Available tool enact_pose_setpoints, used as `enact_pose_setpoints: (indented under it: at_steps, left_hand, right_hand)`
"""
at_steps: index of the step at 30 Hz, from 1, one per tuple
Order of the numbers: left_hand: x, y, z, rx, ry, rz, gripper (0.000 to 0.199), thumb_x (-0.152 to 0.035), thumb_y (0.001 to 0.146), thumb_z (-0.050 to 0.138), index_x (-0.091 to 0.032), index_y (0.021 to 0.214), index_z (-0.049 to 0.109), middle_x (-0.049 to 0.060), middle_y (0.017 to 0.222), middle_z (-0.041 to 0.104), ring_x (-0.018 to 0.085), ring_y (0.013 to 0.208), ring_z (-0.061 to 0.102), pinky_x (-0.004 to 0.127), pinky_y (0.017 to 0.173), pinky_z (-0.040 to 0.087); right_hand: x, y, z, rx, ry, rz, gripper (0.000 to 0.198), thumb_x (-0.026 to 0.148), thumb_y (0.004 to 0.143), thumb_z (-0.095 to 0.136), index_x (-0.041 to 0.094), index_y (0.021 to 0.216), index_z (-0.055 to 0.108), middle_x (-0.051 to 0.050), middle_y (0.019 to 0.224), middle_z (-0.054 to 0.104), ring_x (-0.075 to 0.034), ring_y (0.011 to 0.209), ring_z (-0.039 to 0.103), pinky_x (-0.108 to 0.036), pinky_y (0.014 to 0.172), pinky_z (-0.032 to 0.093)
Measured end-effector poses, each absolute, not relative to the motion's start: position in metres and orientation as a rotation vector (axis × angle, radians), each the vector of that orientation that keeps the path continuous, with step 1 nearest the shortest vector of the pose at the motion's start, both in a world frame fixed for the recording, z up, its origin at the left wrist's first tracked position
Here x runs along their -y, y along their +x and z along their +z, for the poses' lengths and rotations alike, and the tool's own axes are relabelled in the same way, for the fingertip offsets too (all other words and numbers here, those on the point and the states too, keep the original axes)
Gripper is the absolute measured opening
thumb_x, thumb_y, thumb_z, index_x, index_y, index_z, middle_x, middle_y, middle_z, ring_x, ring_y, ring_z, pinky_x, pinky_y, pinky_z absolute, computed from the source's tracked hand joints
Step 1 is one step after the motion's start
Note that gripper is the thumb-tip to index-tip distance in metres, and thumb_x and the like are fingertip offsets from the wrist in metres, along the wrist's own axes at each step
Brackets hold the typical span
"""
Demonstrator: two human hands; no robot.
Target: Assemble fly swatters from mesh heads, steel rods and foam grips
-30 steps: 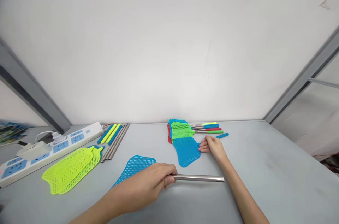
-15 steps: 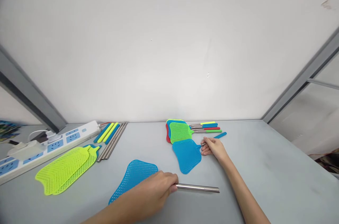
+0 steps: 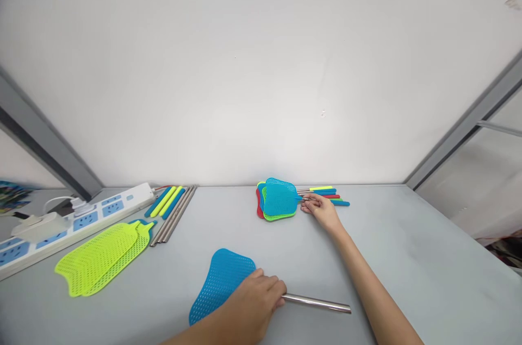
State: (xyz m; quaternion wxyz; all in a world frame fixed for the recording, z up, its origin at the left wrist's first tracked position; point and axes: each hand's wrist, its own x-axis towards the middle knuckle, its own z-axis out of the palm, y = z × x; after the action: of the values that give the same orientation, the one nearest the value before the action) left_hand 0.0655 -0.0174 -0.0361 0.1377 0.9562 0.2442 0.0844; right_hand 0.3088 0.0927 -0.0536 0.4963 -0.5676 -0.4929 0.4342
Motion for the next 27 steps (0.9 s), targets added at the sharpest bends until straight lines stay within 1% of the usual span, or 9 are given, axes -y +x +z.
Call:
enact_pose_setpoints:
  at_steps: [3,6,8,10,13,16,19,23,27]
  left_hand:
    - [0.018,0.067,-0.044,-0.694,2.824,0.273,0.010,-0.014,0.081,0.033,-0.018,0.082,0.043,0.001,0.079,0.057,0.014,0.069,0.050,0.028,0.071,0.032]
    - [0.018,0.067,-0.047,-0.695,2.843,0.295,0.009,-0.014,0.081,0.034,-0.018,0.082,0.042,0.001,0.078,0.057,0.014,0.069,0.050,0.028,0.071,0.032]
    - [0.018,0.067,-0.045,-0.689,2.849,0.297,0.009,-0.013,0.080,0.035,-0.018,0.082,0.042,0.001,0.078,0.057,0.014,0.068,0.050,0.028,0.069,0.032]
    - [0.018,0.067,-0.043,-0.681,2.852,0.292,0.008,-0.013,0.079,0.036,-0.017,0.081,0.042,0.001,0.078,0.057,0.014,0.068,0.050,0.028,0.068,0.032]
    - [0.018,0.066,-0.039,-0.674,2.847,0.274,0.008,-0.012,0.079,0.036,-0.017,0.080,0.042,0.001,0.077,0.056,0.014,0.067,0.049,0.027,0.066,0.031]
    - [0.019,0.065,-0.037,-0.680,2.837,0.263,0.008,-0.012,0.080,0.035,-0.017,0.080,0.042,0.002,0.076,0.056,0.014,0.066,0.050,0.028,0.066,0.031]
    - [0.019,0.065,-0.036,-0.676,2.835,0.263,0.008,-0.012,0.080,0.035,-0.017,0.080,0.042,0.002,0.076,0.056,0.014,0.066,0.050,0.028,0.067,0.031]
    - [0.018,0.065,-0.038,-0.670,2.834,0.280,0.007,-0.013,0.080,0.036,-0.017,0.081,0.042,0.001,0.077,0.056,0.014,0.067,0.050,0.028,0.068,0.032]
    - [0.018,0.065,-0.040,-0.676,2.839,0.294,0.007,-0.014,0.081,0.035,-0.017,0.081,0.041,0.001,0.077,0.056,0.014,0.067,0.050,0.028,0.068,0.032]
  right_hand:
    - [-0.103,0.312,-0.050,1.427,-1.561,0.825,0.024,0.028,0.067,0.053,0.016,0.087,0.057,-0.004,0.066,0.064,-0.017,0.058,0.058,-0.031,0.060,0.047]
    - [-0.109,0.312,-0.045,1.615,-1.638,0.631,0.024,0.027,0.067,0.050,0.017,0.086,0.059,-0.002,0.062,0.062,-0.016,0.054,0.054,-0.029,0.056,0.043]
    - [-0.112,0.311,-0.043,1.654,-1.634,0.592,0.025,0.027,0.066,0.050,0.018,0.087,0.060,-0.001,0.060,0.061,-0.015,0.055,0.054,-0.027,0.056,0.041]
    - [-0.113,0.310,-0.042,1.618,-1.634,0.617,0.025,0.028,0.066,0.051,0.018,0.086,0.061,0.000,0.058,0.060,-0.015,0.054,0.053,-0.026,0.053,0.041]
    - [-0.115,0.306,-0.043,1.525,-1.637,0.680,0.026,0.031,0.065,0.053,0.018,0.087,0.061,0.001,0.054,0.058,-0.013,0.046,0.050,-0.024,0.046,0.040]
    - [-0.116,0.302,-0.044,1.457,-1.652,0.723,0.032,0.033,0.066,0.054,0.017,0.092,0.060,0.000,0.052,0.058,-0.010,0.037,0.047,-0.022,0.037,0.038]
    - [-0.116,0.298,-0.045,1.397,-1.650,0.766,0.039,0.036,0.067,0.054,0.015,0.100,0.056,0.000,0.053,0.059,-0.009,0.034,0.046,-0.021,0.032,0.036]
    - [-0.117,0.296,-0.047,1.348,-1.614,0.812,0.044,0.039,0.068,0.054,0.014,0.104,0.053,-0.001,0.056,0.059,-0.009,0.037,0.048,-0.019,0.031,0.035]
    - [-0.117,0.295,-0.048,1.255,-1.527,0.906,0.049,0.040,0.066,0.057,0.014,0.106,0.050,-0.001,0.058,0.059,-0.009,0.038,0.048,-0.019,0.031,0.034]
